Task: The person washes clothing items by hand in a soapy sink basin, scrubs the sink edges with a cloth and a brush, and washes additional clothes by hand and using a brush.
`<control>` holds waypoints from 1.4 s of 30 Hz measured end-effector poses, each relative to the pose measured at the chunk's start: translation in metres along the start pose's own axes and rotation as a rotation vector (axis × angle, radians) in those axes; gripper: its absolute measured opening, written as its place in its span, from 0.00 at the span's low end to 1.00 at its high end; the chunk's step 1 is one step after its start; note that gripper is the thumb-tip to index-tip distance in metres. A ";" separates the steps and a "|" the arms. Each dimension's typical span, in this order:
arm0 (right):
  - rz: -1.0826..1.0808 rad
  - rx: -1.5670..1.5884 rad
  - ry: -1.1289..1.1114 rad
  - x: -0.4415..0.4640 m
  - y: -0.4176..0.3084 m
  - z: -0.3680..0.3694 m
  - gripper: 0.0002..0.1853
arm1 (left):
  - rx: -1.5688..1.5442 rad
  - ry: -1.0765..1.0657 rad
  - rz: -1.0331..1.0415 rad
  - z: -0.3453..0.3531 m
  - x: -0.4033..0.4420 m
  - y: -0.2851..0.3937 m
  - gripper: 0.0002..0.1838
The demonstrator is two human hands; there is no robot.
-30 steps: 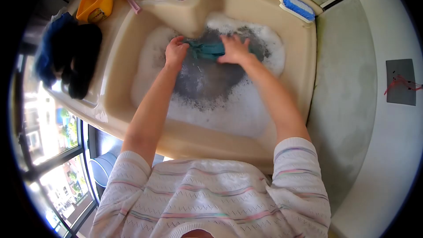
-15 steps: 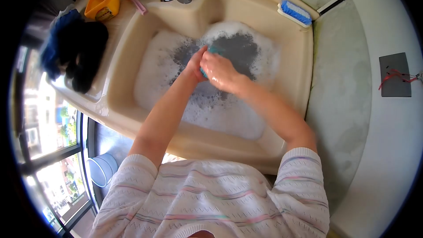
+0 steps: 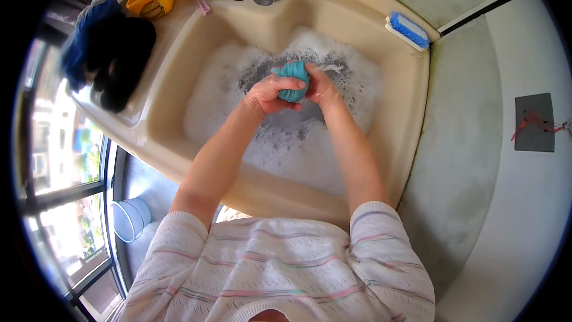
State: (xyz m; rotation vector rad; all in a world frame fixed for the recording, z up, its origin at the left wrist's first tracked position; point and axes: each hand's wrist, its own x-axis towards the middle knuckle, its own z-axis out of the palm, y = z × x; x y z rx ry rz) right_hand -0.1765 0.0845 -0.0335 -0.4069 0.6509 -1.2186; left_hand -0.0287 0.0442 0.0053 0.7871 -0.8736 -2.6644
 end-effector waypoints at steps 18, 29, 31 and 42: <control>-0.167 -0.507 0.177 0.012 -0.028 0.049 0.10 | -0.139 -0.060 -0.023 0.013 0.002 -0.007 0.08; -0.229 -0.461 0.476 0.038 0.017 0.026 0.09 | 0.736 0.609 0.111 -0.009 0.025 -0.034 0.07; -0.264 -0.436 0.549 0.043 0.028 0.014 0.09 | 1.072 0.727 0.190 -0.016 0.029 -0.040 0.14; -0.266 0.052 0.160 -0.009 -0.034 0.072 0.08 | -0.174 -0.127 -0.070 0.022 0.004 -0.017 0.10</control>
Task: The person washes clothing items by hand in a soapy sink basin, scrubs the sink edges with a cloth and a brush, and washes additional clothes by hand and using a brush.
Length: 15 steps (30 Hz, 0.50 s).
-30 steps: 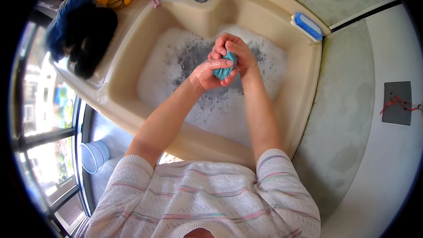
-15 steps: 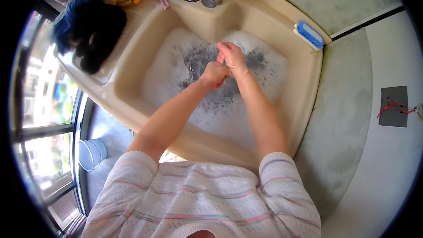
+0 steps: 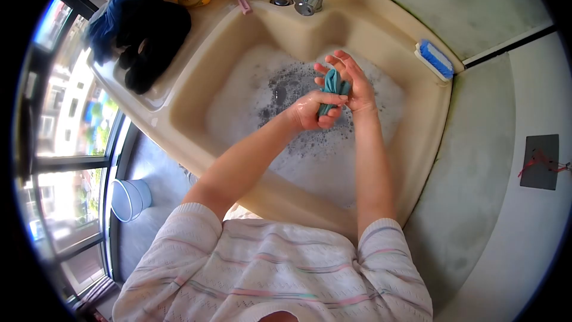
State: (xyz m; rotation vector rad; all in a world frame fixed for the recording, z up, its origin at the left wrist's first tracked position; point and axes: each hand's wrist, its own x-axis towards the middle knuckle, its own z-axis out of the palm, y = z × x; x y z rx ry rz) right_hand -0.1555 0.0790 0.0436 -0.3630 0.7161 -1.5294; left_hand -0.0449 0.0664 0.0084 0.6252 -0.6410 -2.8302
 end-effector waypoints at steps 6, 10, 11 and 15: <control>0.067 -0.158 -0.345 0.002 -0.004 -0.005 0.05 | -0.017 -0.123 0.033 0.016 -0.014 0.007 0.12; 0.089 -0.398 -0.055 0.011 -0.001 0.003 0.05 | 0.288 0.200 0.074 0.006 0.000 0.008 0.12; 0.084 -0.423 -0.019 0.015 0.003 0.000 0.05 | 0.347 0.273 0.112 -0.003 0.006 0.005 0.10; -0.027 -0.348 0.240 0.029 0.041 -0.023 0.06 | 1.053 0.684 0.193 -0.024 0.012 -0.002 0.07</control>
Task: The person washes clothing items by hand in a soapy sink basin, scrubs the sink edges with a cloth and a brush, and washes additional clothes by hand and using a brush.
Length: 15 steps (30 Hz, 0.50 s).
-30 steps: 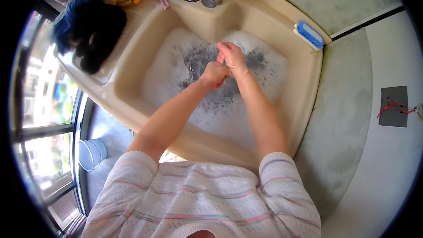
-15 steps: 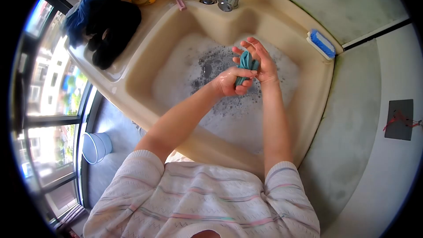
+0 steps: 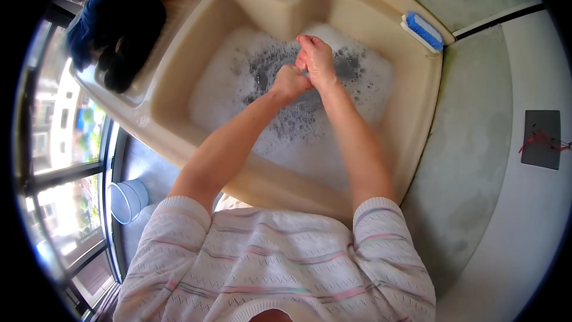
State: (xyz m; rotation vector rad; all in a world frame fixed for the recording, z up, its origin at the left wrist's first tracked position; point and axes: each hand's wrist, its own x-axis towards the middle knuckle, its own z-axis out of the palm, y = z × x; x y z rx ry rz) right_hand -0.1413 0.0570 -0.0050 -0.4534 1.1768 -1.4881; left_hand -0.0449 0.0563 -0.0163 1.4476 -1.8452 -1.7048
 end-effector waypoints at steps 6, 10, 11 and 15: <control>-0.226 -0.672 0.150 0.033 0.046 -0.041 0.15 | 0.736 0.231 0.019 -0.043 0.011 -0.001 0.27; -0.123 -1.570 0.126 0.005 0.064 -0.083 0.25 | 0.768 0.589 0.046 -0.158 -0.009 0.031 0.35; 0.151 -1.392 -0.027 0.002 0.072 -0.085 0.30 | 0.806 0.805 0.143 -0.187 -0.011 0.025 0.36; 0.076 -1.512 -0.150 0.000 0.119 -0.089 0.27 | 0.926 0.937 0.056 -0.290 -0.007 -0.006 0.36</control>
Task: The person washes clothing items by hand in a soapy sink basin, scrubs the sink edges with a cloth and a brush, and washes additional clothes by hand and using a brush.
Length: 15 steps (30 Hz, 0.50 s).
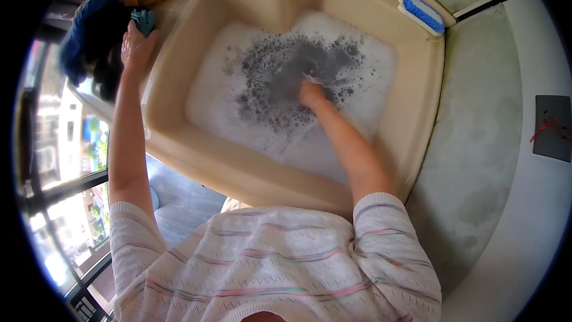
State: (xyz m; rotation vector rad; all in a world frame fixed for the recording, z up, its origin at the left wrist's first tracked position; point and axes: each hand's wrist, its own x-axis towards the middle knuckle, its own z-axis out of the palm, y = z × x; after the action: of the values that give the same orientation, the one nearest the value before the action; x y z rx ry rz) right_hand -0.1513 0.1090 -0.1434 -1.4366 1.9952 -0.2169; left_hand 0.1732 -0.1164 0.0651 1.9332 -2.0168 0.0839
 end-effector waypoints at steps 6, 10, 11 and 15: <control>0.134 0.940 -0.071 -0.022 0.011 -0.091 0.18 | 0.185 -0.093 0.169 0.001 -0.005 0.006 0.28; 0.267 0.977 0.335 -0.016 0.051 -0.073 0.18 | 0.188 -0.189 0.154 0.006 -0.004 0.015 0.23; 0.313 0.893 0.420 -0.019 0.046 -0.067 0.18 | 0.164 -0.205 0.147 0.004 -0.002 0.017 0.22; 0.166 0.898 0.194 -0.029 0.058 -0.087 0.22 | 0.134 -0.082 0.307 -0.005 0.003 0.032 0.20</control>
State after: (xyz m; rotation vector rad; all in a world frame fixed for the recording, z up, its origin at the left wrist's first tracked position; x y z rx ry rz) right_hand -0.2435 0.1364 -0.0931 -0.6836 1.7665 -1.0536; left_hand 0.1429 -0.1156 0.0764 1.7094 -2.4051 0.2232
